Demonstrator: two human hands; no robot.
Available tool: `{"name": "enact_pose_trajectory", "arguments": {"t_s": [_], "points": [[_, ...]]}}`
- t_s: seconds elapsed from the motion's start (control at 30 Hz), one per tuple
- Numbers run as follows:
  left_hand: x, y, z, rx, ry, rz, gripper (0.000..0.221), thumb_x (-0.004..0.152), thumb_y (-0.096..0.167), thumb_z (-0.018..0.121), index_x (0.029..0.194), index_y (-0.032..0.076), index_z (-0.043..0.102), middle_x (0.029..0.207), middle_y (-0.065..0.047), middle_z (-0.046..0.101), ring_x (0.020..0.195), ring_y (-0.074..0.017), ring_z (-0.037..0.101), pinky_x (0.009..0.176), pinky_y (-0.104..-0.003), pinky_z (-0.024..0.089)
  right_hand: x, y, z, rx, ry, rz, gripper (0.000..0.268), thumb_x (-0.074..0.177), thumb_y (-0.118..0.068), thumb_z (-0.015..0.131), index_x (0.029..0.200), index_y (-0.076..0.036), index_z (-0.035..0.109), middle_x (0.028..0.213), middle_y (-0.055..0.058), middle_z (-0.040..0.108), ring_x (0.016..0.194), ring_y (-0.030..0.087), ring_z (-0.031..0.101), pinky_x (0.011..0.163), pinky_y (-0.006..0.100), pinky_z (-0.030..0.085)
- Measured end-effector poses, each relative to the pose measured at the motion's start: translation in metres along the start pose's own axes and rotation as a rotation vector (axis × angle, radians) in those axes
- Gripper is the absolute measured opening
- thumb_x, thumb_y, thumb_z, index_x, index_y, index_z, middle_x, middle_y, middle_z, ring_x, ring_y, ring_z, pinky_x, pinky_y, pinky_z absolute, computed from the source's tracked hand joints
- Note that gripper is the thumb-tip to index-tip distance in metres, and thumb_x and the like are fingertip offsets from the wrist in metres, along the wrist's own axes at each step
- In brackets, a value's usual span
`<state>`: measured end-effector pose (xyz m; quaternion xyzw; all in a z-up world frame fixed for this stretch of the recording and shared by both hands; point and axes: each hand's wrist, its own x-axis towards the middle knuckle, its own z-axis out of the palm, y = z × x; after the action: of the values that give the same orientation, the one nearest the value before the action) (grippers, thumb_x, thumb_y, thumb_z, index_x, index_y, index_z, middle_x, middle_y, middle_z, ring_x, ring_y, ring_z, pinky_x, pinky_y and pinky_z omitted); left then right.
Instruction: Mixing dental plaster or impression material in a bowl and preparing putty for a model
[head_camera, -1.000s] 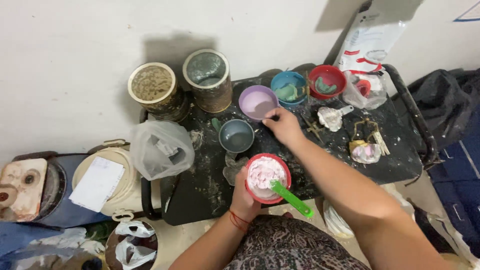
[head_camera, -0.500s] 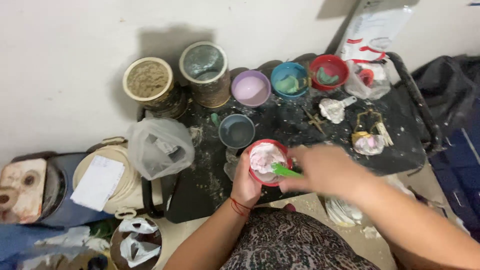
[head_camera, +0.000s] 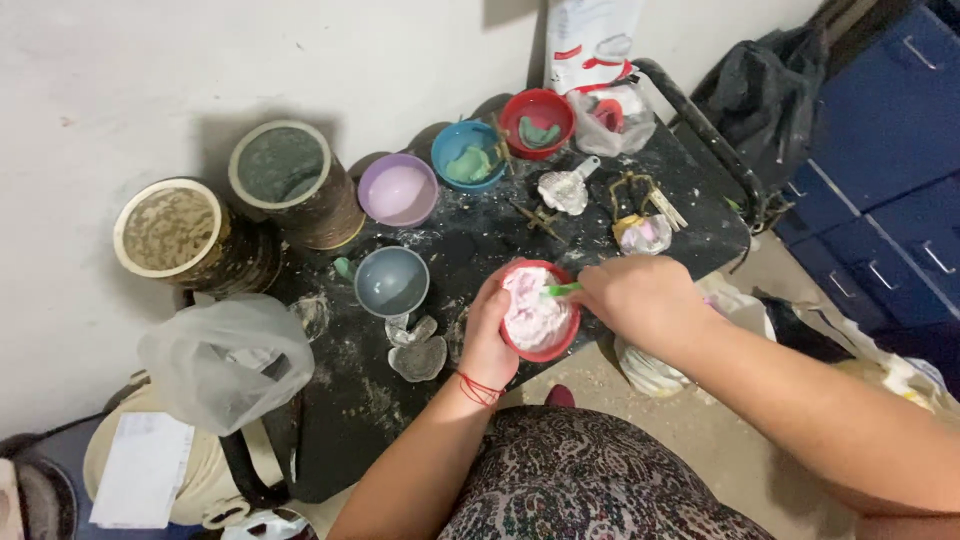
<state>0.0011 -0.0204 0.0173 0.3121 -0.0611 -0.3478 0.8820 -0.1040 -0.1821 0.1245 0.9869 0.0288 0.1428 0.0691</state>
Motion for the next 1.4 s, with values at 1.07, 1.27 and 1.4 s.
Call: {"name": "enact_pose_trajectory", "arguments": {"t_s": [1.07,1.27,1.4], "points": [[-0.016,0.040,-0.012,0.077,-0.116,-0.071,0.063,0.092,0.041,0.067,0.142,0.003,0.058,0.119,-0.024,0.071,0.112,-0.0353,0.072,0.093,-0.047,0.064,0.005,-0.044,-0.008,-0.077,0.048,0.179,0.019,0.090,-0.038,0.070,0.080,-0.021,0.068,0.062,0.003,0.061,0.062,0.027,0.068,0.055,0.042,0.053],[-0.006,0.028,-0.017,0.123,0.073,0.280,0.062,0.081,0.031,0.071,0.136,0.002,0.066,0.116,-0.018,0.073,0.102,-0.0209,0.069,0.085,-0.034,0.061,0.022,-0.084,-0.056,0.297,-0.654,0.675,0.041,0.096,-0.051,0.055,0.095,-0.016,0.078,0.085,0.017,0.079,0.094,0.042,0.076,0.077,0.054,0.059],[0.011,0.003,-0.005,0.055,0.040,0.200,0.062,0.091,0.034,0.067,0.145,0.004,0.061,0.117,-0.018,0.073,0.104,-0.0224,0.070,0.089,-0.038,0.062,-0.012,-0.049,-0.014,-0.032,-0.064,0.105,0.020,0.093,-0.029,0.060,0.074,-0.025,0.063,0.059,0.000,0.063,0.062,0.027,0.070,0.056,0.041,0.056]]}}
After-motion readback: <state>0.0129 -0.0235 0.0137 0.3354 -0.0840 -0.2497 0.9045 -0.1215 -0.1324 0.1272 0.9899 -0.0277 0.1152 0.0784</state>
